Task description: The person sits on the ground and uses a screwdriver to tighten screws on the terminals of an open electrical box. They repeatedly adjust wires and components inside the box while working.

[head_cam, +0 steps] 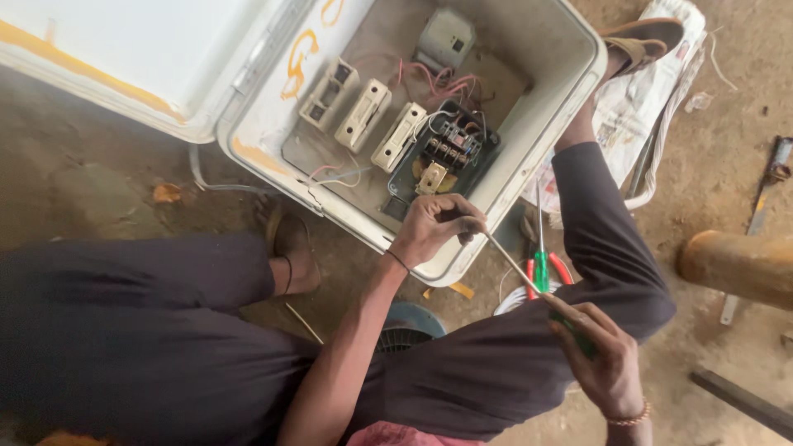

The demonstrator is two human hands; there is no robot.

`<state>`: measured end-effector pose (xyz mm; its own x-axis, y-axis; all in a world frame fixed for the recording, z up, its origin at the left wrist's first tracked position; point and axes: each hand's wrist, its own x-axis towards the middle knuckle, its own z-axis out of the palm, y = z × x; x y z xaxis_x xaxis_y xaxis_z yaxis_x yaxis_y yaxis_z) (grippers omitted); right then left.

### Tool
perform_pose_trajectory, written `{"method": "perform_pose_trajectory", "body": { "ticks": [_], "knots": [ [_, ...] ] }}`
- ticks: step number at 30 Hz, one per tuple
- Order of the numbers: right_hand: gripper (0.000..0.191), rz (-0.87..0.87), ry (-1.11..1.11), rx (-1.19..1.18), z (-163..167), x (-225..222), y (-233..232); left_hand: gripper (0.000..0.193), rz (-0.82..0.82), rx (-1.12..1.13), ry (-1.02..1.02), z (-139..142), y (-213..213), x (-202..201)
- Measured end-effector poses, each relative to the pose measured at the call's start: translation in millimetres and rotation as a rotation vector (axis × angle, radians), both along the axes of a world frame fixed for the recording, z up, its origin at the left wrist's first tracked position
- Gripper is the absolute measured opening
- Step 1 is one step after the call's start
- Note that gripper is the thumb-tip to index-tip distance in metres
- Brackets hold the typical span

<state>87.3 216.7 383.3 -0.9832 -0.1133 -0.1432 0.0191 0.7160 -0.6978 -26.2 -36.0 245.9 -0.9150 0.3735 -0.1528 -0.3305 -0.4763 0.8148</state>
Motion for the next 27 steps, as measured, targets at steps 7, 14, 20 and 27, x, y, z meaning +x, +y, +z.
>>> {"method": "perform_pose_trajectory", "body": {
  "ticks": [7,14,20,27],
  "knots": [
    [0.041,-0.007,-0.218,0.130,4.3,-63.6,-36.3,0.016,0.043,0.195,-0.004,-45.9,-36.6,-28.8],
    [0.039,0.025,-0.178,0.251,-27.9,-116.4,-100.9,0.023,0.344,0.212,-0.135,-81.7,-48.3,-44.8],
    [0.038,0.040,-0.142,0.272,-41.7,-126.0,-133.4,0.032,0.399,0.162,-0.192,-98.3,-53.5,-47.8],
    [0.040,0.090,-0.052,0.290,-55.0,-115.2,-136.2,0.026,0.460,0.296,-0.385,-105.3,-56.7,-46.7]
  ]
}}
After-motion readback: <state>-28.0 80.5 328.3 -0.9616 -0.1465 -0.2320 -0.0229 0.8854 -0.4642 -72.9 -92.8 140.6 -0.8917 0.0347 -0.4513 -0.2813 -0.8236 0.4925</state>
